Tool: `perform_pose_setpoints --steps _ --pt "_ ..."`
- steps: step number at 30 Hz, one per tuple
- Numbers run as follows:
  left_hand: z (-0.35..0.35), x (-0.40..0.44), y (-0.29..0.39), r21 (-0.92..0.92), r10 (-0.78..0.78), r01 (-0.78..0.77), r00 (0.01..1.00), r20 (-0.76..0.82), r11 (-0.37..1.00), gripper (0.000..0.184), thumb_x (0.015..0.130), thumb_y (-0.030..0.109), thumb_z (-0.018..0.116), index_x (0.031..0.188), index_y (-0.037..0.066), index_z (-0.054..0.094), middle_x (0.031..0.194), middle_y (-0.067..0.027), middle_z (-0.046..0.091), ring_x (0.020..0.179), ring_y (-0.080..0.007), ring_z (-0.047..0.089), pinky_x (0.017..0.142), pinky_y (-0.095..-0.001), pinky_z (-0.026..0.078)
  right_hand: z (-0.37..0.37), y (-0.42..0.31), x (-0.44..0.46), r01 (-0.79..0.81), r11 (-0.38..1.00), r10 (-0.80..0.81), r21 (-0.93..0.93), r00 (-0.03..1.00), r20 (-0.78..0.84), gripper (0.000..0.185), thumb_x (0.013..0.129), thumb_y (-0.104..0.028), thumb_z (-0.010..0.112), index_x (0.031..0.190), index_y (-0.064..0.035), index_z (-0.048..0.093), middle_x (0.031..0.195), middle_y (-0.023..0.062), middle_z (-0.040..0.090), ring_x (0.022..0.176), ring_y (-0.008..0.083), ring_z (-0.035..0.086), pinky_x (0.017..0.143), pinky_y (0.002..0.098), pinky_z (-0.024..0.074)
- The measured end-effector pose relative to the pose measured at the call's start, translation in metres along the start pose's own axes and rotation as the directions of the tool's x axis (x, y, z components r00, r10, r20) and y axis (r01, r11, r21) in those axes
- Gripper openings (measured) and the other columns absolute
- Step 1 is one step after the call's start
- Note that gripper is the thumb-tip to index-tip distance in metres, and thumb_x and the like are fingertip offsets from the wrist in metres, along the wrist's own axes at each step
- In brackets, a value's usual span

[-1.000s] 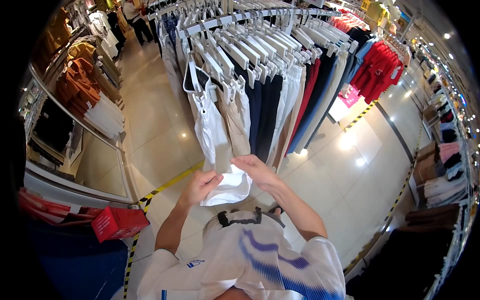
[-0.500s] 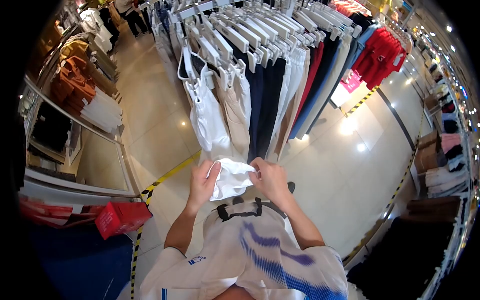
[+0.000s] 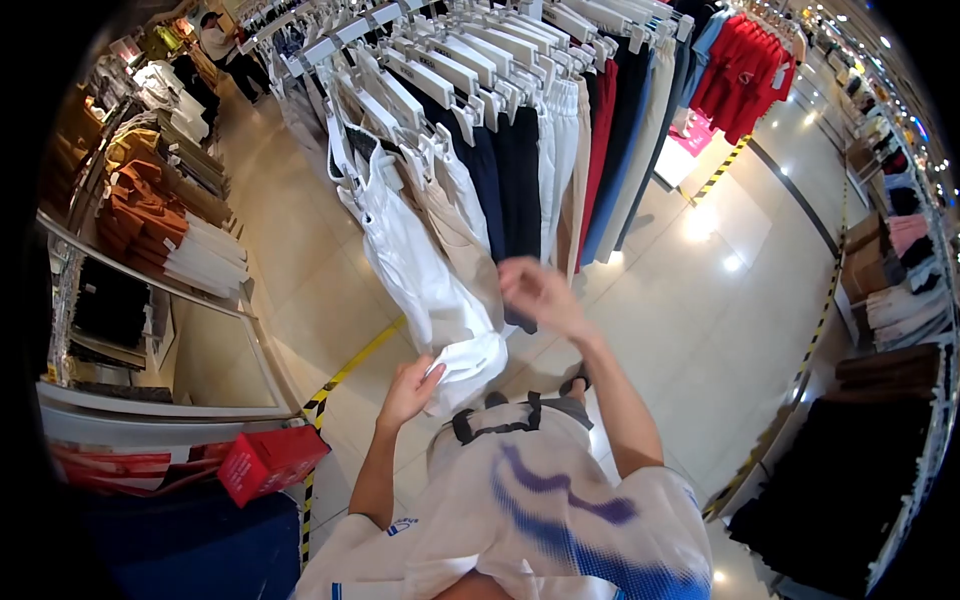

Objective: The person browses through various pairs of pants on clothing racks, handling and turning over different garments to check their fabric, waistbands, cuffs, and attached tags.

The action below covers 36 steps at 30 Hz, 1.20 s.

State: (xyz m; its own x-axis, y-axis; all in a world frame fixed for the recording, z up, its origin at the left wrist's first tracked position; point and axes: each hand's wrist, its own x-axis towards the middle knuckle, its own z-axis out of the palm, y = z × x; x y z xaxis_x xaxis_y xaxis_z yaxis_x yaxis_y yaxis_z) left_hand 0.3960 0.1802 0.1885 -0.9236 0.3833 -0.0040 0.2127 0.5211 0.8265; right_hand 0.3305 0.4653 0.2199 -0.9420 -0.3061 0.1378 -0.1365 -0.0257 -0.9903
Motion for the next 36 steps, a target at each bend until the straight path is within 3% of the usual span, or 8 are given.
perform_pose_setpoints --steps 4,7,11,17,20,26,34,36 --pt "0.019 0.000 -0.034 0.147 0.008 -0.009 1.000 0.007 0.989 0.024 0.085 0.019 0.062 0.077 0.001 0.048 0.062 -0.0187 0.052 0.060 -0.0380 0.053 0.055 -0.0433 0.041 -0.013 -0.010 0.052 0.084 0.980 -0.139 -0.183 0.938 -0.317 0.031 0.082 -0.002 0.063 0.112 0.0026 0.055 0.100 0.0110 0.062 0.087 0.0177 0.062 0.080 0.0288 0.0502" --pt "0.037 0.006 -0.063 0.251 0.167 -0.156 0.986 -0.021 0.955 0.020 0.080 0.017 0.066 0.080 0.002 0.052 0.071 -0.0167 0.055 0.065 -0.0345 0.054 0.060 -0.0416 0.042 -0.004 0.033 0.075 0.052 0.697 -0.285 -0.715 0.936 -0.209 0.027 0.080 -0.014 0.067 0.096 0.0052 0.058 0.084 0.0197 0.062 0.076 0.0314 0.064 0.066 0.0356 0.0518" --pt "0.033 0.012 -0.051 0.283 -0.001 -0.017 0.998 0.065 0.959 0.024 0.080 0.019 0.065 0.086 0.000 0.051 0.092 -0.0182 0.055 0.087 -0.0377 0.054 0.073 -0.0447 0.044 -0.004 0.103 0.085 -0.143 0.620 -0.228 -0.771 0.908 -0.352 0.025 0.080 -0.017 0.068 0.088 0.0048 0.059 0.079 0.0201 0.062 0.071 0.0352 0.062 0.062 0.0374 0.0485" --pt "0.034 0.059 0.009 0.142 0.298 -0.305 0.952 0.070 0.942 0.025 0.081 0.015 0.064 0.093 -0.002 0.051 0.102 -0.0176 0.053 0.095 -0.0367 0.053 0.080 -0.0401 0.044 -0.009 0.154 0.077 -0.292 0.952 0.215 -0.094 0.853 -0.476 0.029 0.091 -0.026 0.060 0.084 0.0027 0.065 0.074 -0.0003 0.061 0.064 0.0071 0.050 0.057 0.0258 0.0435" --pt "0.044 0.106 0.038 0.221 0.530 -0.527 0.846 0.049 0.821 0.026 0.080 0.015 0.064 0.096 -0.003 0.054 0.113 -0.0187 0.052 0.104 -0.0357 0.052 0.087 -0.0394 0.042 -0.013 0.164 0.071 -0.295 0.950 0.309 0.106 0.826 -0.471 0.029 0.092 -0.027 0.059 0.090 0.0014 0.065 0.078 0.0005 0.062 0.065 0.0077 0.051 0.060 0.0259 0.0441" --pt "0.054 0.154 -0.016 0.716 0.381 -0.258 0.925 -0.012 0.649 0.027 0.080 0.021 0.064 0.095 -0.001 0.058 0.109 -0.0195 0.054 0.108 -0.0360 0.048 0.092 -0.0454 0.037 -0.030 0.086 0.034 -0.202 0.760 0.467 0.618 0.831 -0.303 0.036 0.093 -0.033 0.055 0.104 0.0005 0.062 0.099 0.0092 0.068 0.084 0.0156 0.066 0.078 0.0266 0.0523" --pt "0.053 0.176 -0.044 0.502 0.260 -0.153 0.954 -0.151 0.852 0.025 0.084 0.020 0.061 0.091 -0.003 0.054 0.092 -0.0226 0.057 0.090 -0.0397 0.056 0.078 -0.0470 0.046 -0.061 -0.002 -0.002 -0.113 0.569 0.429 0.814 0.886 -0.177 0.025 0.094 -0.014 0.052 0.110 0.0045 0.055 0.103 0.0158 0.066 0.088 0.0230 0.067 0.077 0.0333 0.0580" --pt "0.068 0.182 -0.060 0.248 0.047 -0.009 0.988 -0.149 0.969 0.032 0.085 0.023 0.060 0.096 -0.006 0.051 0.095 -0.0270 0.059 0.091 -0.0421 0.057 0.077 -0.0461 0.047 -0.062 -0.022 -0.002 -0.034 0.570 0.281 0.821 0.947 -0.155 0.020 0.094 -0.011 0.053 0.100 0.0082 0.057 0.097 0.0174 0.066 0.084 0.0227 0.068 0.076 0.0318 0.0587"
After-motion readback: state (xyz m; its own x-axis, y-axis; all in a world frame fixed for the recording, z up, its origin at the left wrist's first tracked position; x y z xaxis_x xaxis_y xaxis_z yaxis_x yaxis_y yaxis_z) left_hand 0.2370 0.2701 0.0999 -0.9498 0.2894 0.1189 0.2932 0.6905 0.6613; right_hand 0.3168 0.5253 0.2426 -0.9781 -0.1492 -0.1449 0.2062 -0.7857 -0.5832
